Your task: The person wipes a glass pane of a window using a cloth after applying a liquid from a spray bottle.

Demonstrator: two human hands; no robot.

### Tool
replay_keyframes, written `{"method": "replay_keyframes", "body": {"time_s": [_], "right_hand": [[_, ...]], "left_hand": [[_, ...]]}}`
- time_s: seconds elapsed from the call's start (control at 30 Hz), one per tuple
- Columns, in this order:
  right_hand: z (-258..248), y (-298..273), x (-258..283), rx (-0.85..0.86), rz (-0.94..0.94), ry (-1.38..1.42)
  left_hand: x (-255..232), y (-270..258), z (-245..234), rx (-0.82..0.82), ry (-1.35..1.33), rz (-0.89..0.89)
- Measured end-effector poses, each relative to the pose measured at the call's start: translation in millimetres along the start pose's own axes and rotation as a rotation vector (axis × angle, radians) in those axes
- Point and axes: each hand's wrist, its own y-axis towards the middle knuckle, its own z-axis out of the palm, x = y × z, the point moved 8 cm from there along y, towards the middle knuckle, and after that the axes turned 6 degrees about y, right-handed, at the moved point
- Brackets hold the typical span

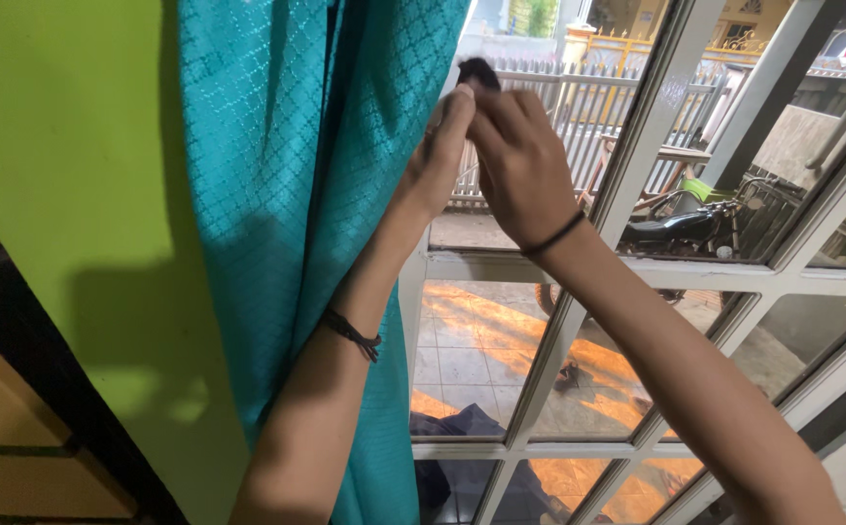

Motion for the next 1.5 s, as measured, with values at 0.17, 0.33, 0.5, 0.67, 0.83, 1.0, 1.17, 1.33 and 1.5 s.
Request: {"method": "replay_keyframes", "body": {"time_s": [0.17,0.33,0.5,0.67,0.83,1.0,1.17,1.33,1.5], "right_hand": [[-16.6,5.0,-18.3,0.013,-0.002,0.065],[-28.2,22.0,-33.7,-0.148,0.046,0.039],[0.4,-12.9,-2.9,0.044,-0.007,0.068],[-0.6,-51.4,29.2,0.160,-0.144,0.180],[-13.2,-26.1,-13.7,0.128,0.047,0.222],[-51.5,27.8,-43.2,-0.237,-0.037,0.137],[-13.9,-14.9,-21.4,0.064,0.109,0.164],[-2.6,-55.7,10.4,0.177,-0.168,0.211],[-46.2,-15.4,-86.2,-0.048,-0.179,0.139]], "left_hand": [[3.8,3.6,-0.6,0.003,0.073,0.042],[11.9,1.2,1.2,0.025,0.192,-0.069],[0.9,0.3,1.3,0.063,-0.044,-0.034],[-1.9,-2.2,-7.1,-0.032,0.172,0.009],[-22.6,-2.9,-9.6,-0.065,0.007,0.244],[-7.3,-3.3,-10.1,-0.059,0.118,0.022],[-1.5,-0.6,-5.6,-0.006,0.106,0.024],[-0.6,-1.6,-6.1,-0.008,0.141,-0.025],[-6.2,-3.1,-11.0,-0.076,0.215,-0.037]]}}
